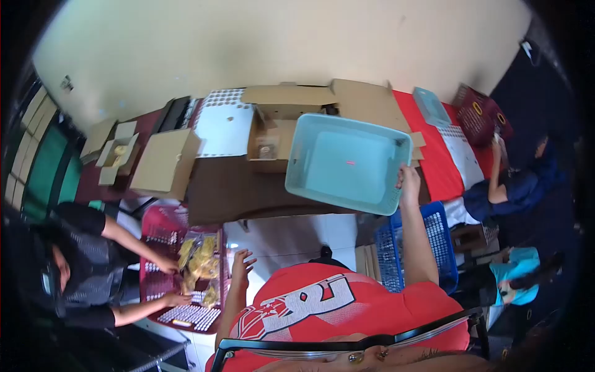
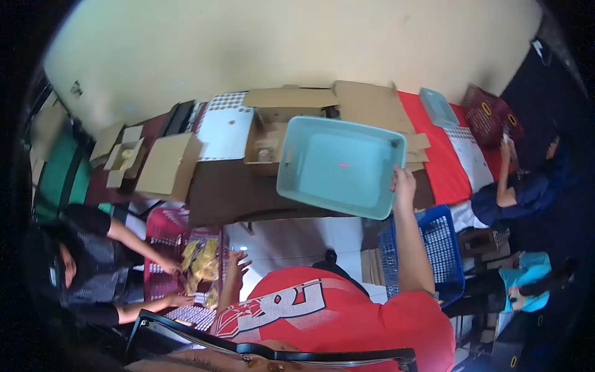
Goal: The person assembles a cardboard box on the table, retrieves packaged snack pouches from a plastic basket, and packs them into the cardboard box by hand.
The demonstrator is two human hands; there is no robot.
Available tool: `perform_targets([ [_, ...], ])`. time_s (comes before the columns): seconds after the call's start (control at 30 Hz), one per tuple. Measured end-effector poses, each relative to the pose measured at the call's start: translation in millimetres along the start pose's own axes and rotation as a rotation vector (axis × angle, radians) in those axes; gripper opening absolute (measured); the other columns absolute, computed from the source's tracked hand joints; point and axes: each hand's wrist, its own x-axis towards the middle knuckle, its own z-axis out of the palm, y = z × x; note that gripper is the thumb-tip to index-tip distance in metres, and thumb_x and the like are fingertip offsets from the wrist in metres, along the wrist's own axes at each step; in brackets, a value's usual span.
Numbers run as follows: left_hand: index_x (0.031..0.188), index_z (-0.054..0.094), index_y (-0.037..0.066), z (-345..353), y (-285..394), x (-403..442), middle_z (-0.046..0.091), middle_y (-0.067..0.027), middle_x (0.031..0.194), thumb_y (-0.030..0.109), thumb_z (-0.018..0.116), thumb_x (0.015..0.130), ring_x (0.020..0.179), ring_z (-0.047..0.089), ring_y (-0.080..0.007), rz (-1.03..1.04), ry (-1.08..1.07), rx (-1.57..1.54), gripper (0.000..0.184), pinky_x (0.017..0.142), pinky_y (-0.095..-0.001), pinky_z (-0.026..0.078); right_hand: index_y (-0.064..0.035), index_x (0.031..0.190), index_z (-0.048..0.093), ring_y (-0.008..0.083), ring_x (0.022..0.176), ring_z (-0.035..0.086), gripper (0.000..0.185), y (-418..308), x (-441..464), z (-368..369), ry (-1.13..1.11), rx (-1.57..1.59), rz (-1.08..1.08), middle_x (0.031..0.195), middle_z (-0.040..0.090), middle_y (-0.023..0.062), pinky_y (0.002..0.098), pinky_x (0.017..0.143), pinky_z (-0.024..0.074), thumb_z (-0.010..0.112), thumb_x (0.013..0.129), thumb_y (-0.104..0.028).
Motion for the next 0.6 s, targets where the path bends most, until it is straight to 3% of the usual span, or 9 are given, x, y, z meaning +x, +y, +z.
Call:
perform_targets([
  [0.03,0.124,0.047,0.013,3,1,8,0.057,-0.0075,0.122,0.038,0.049,0.089,0.102,0.059,-0.0240,0.030,-0.024,0.069,0.044,0.088,-0.0411,0.037,-0.0069,0.083,0.054,0.0050,0.048,0.039,0.015,15,14,-34,0.106,0.025,-0.020,0.062,0.044,-0.0034,0.0214,0.042,0.0329,0.058,0.088,-0.021],
  [0.07,0.123,0.048,0.013,-14,11,25,0.057,-0.0072,0.121,0.037,0.049,0.089,0.101,0.060,-0.0231,0.021,-0.039,0.079,0.042,0.087,-0.0405,0.038,-0.0076,0.081,0.055,0.0057,0.047,0.039,0.015,25,13,-32,0.214,0.072,-0.027,0.061,0.043,-0.0038,0.0215,0.042,0.0325,0.057,0.087,-0.020],
  [0.13,0.119,0.049,0.014,10,25,34,0.059,-0.0020,0.113,0.033,0.049,0.087,0.093,0.060,-0.0172,0.040,-0.067,0.088,0.038,0.082,-0.0349,0.037,-0.0070,0.077,0.054,0.0085,0.047,0.041,0.014,42,37,-95,0.401,0.189,-0.052,0.060,0.044,-0.0016,0.0235,0.042,0.0336,0.055,0.086,-0.018],
  [0.27,0.116,0.050,0.015,58,34,63,0.061,-0.0014,0.108,0.031,0.048,0.088,0.088,0.060,-0.0154,0.096,-0.036,0.159,0.033,0.078,-0.0332,0.038,-0.0050,0.077,0.055,0.0145,0.050,0.048,0.014,109,101,-217,0.719,0.305,-0.096,0.064,0.049,0.0021,0.0286,0.044,0.0367,0.055,0.083,-0.017],
  [0.4,0.115,0.053,0.014,105,44,82,0.062,-0.0020,0.103,0.028,0.052,0.088,0.086,0.060,-0.0146,0.201,0.044,0.113,0.031,0.077,-0.0324,0.041,-0.0009,0.086,0.059,0.0182,0.059,0.057,0.020,197,179,-342,0.750,0.277,-0.102,0.076,0.059,0.0070,0.0316,0.049,0.0439,0.059,0.083,-0.020],
  [0.43,0.115,0.053,0.013,124,50,83,0.062,-0.0020,0.102,0.024,0.053,0.088,0.086,0.059,-0.0138,0.223,0.068,0.108,0.029,0.076,-0.0301,0.041,-0.0027,0.097,0.063,0.0247,0.077,0.061,0.021,241,205,-380,0.741,-0.273,-0.207,0.089,0.063,0.0091,0.0379,0.065,0.0500,0.057,0.088,-0.021],
  [0.5,0.114,0.054,0.011,149,59,93,0.062,-0.0013,0.100,0.018,0.053,0.090,0.083,0.059,-0.0103,0.258,0.008,-0.007,0.025,0.070,-0.0223,0.040,-0.0027,0.099,0.064,0.0252,0.078,0.062,0.023,239,221,-373,0.742,-0.117,-0.167,0.092,0.064,0.0096,0.0384,0.067,0.0506,0.057,0.088,-0.022],
  [0.57,0.114,0.054,0.012,167,74,91,0.062,-0.0002,0.101,0.020,0.053,0.090,0.082,0.059,-0.0086,0.324,-0.009,-0.003,0.025,0.071,-0.0224,0.041,-0.0027,0.103,0.065,0.0261,0.082,0.063,0.029,228,220,-375,0.856,0.181,-0.078,0.098,0.065,0.0106,0.0396,0.072,0.0518,0.055,0.088,-0.025],
  [0.6,0.114,0.054,0.012,173,75,96,0.062,-0.0002,0.101,0.020,0.053,0.090,0.082,0.059,-0.0086,0.323,0.020,-0.019,0.025,0.071,-0.0224,0.041,-0.0031,0.104,0.065,0.0262,0.084,0.063,0.030,235,227,-391,0.869,-0.175,0.002,0.100,0.065,0.0109,0.0397,0.073,0.0523,0.054,0.088,-0.026],
])
